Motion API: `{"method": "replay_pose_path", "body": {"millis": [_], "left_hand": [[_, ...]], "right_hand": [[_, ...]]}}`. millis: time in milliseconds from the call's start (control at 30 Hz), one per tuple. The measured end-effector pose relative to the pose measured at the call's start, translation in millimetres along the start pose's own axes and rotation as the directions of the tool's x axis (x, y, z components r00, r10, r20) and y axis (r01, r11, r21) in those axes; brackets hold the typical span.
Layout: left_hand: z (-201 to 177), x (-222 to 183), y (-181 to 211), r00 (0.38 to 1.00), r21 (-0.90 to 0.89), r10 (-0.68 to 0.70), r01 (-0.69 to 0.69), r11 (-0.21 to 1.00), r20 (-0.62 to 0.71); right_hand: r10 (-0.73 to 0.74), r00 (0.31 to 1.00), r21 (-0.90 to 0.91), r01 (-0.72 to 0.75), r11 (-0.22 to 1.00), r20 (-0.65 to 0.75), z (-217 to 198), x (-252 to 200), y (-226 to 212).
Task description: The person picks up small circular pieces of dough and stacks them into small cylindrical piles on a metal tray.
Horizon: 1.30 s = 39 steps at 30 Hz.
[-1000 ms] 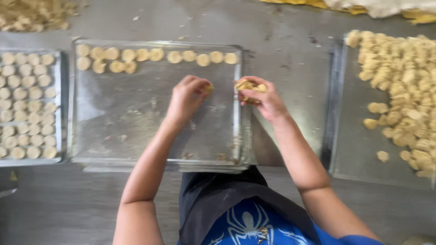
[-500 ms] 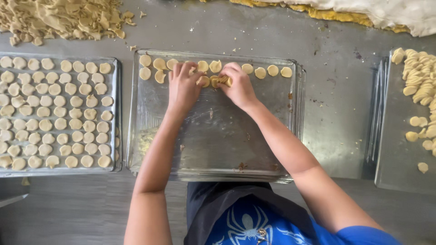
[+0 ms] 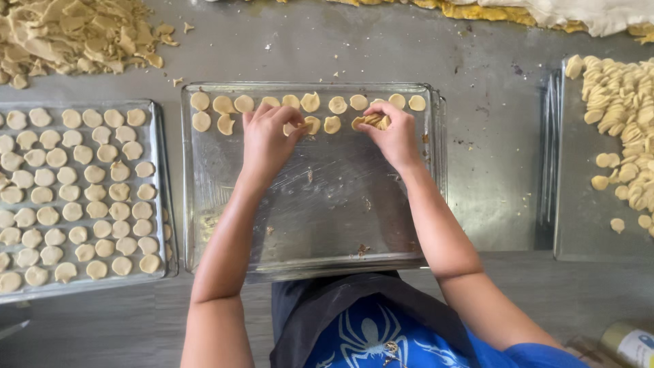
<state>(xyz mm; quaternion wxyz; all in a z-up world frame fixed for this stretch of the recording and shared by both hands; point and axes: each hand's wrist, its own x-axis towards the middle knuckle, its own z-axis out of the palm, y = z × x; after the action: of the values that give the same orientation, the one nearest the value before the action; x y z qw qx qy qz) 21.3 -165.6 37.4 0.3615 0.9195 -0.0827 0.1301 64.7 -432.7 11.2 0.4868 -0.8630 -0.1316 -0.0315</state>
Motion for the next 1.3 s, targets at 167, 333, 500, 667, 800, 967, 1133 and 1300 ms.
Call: {"method": "replay_pose_path", "body": {"millis": [167,333,500,667,800,967,1133,1300], "left_hand": [[25.4,23.6,23.9,0.993,-0.126,0.071,-0.059,0.99,0.09],[58.6,38.5,31.4,0.978,-0.136,0.104,-0.08,0.987,0.178],[102.7,52.4,38.9,0.961,-0.155,0.157,-0.124,0.98,0.226],[124.7,54.0,44.8,0.965,0.064,0.254,-0.258,0.964,0.059],[117.9,47.1,44.1,0.982,0.01,0.176,-0.177,0.984,0.064],[111.6,44.7,53.2,0.991,0.068,0.131,-0.132,0.989,0.017],[98.1,37.4,81.0,0.993,0.061,0.07,-0.065,0.996,-0.091],[93.8,16.4,92.6,0.996,-0.441,0.01,0.029,0.897,0.086]], "right_hand": [[-0.224,0.972,-0.187,0.209,0.96,-0.066,12.8,0.1,9.7],[0.069,0.995,0.189,-0.055,0.98,-0.071,-9.8,-4.9,31.2],[0.381,0.924,0.277,-0.361,0.891,-0.022,-50.3,-26.5,30.6],[-0.308,0.929,-0.355,0.223,0.908,-0.204,-44.8,-20.9,25.9],[-0.069,0.978,-0.158,0.038,0.987,-0.196,-62.0,-25.7,42.2],[-0.013,0.984,-0.307,-0.042,0.951,-0.177,-78.1,-26.7,56.7],[-0.113,0.962,-0.085,0.095,0.992,-0.247,-82.2,-29.4,62.0],[0.315,0.942,0.611,-0.318,0.724,0.117,-61.6,-32.4,41.5]]}}
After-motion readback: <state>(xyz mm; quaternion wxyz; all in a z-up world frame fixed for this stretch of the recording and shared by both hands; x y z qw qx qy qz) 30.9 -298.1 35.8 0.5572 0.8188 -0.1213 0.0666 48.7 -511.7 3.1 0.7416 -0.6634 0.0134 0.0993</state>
